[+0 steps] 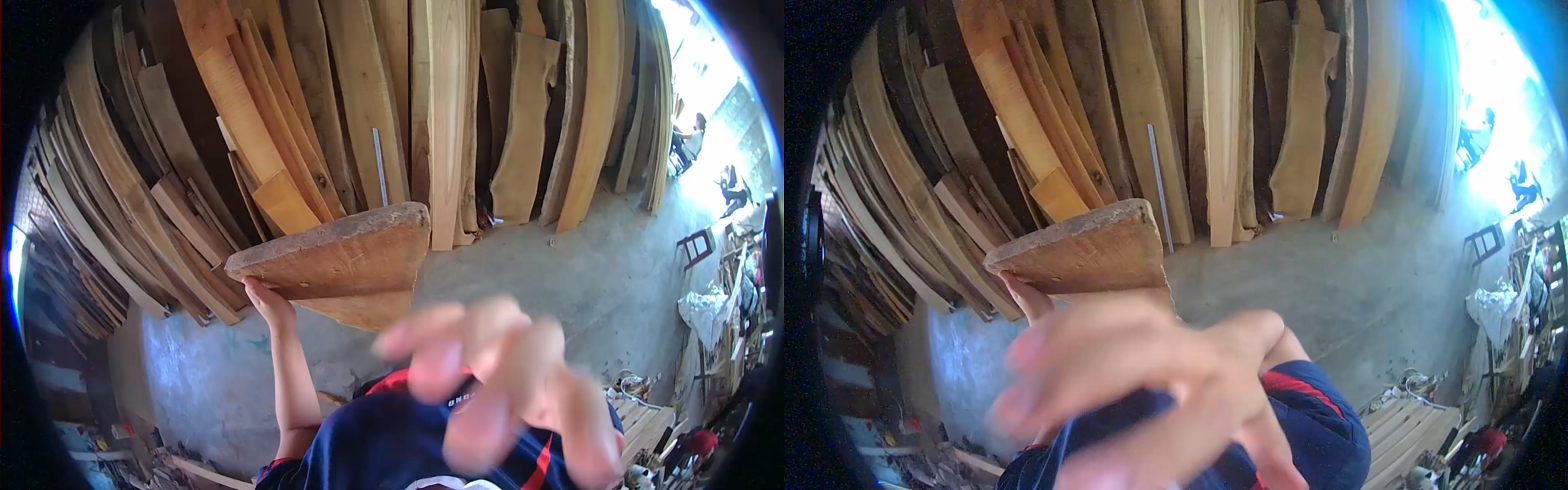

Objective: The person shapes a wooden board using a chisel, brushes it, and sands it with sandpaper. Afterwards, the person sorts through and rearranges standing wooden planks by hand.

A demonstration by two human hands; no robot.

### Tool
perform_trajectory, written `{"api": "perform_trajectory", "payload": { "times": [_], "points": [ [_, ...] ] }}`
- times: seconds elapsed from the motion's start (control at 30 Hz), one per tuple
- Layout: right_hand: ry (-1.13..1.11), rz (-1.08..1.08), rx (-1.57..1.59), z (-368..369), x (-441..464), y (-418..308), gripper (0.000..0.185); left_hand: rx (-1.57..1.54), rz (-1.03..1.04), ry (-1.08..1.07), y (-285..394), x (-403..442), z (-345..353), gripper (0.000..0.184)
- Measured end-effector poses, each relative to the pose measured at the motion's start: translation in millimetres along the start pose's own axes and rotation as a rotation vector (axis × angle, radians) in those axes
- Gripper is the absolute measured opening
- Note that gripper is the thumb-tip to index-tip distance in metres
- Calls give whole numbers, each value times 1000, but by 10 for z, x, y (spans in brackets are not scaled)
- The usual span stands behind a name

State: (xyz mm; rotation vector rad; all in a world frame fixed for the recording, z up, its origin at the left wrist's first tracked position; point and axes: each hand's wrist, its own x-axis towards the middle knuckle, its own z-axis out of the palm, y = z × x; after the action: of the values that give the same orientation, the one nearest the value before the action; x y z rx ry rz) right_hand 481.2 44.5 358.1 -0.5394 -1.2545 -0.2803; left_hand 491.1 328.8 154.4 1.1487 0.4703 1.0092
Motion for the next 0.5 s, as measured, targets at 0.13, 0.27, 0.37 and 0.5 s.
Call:
{"api": "perform_trajectory", "payload": {
  "times": [0.13, 0.27, 0.37, 0.5],
  "points": [
    [67, -101, 95, 340, 85, 235, 56, -23, 13, -13, 66, 93, -55, 58],
    [140, -225, 252, 526, 161, 473, 68, -65, -41, 28, 162, 78, -64, 59],
    [173, -307, 386, 601, 224, 592, 80, -172, -89, 49, -98, 146, -278, 61],
    [-42, 67, -386, -235, -253, 646, 83, 30, 29, -136, -128, -11, -422, 64]
  ]
}}
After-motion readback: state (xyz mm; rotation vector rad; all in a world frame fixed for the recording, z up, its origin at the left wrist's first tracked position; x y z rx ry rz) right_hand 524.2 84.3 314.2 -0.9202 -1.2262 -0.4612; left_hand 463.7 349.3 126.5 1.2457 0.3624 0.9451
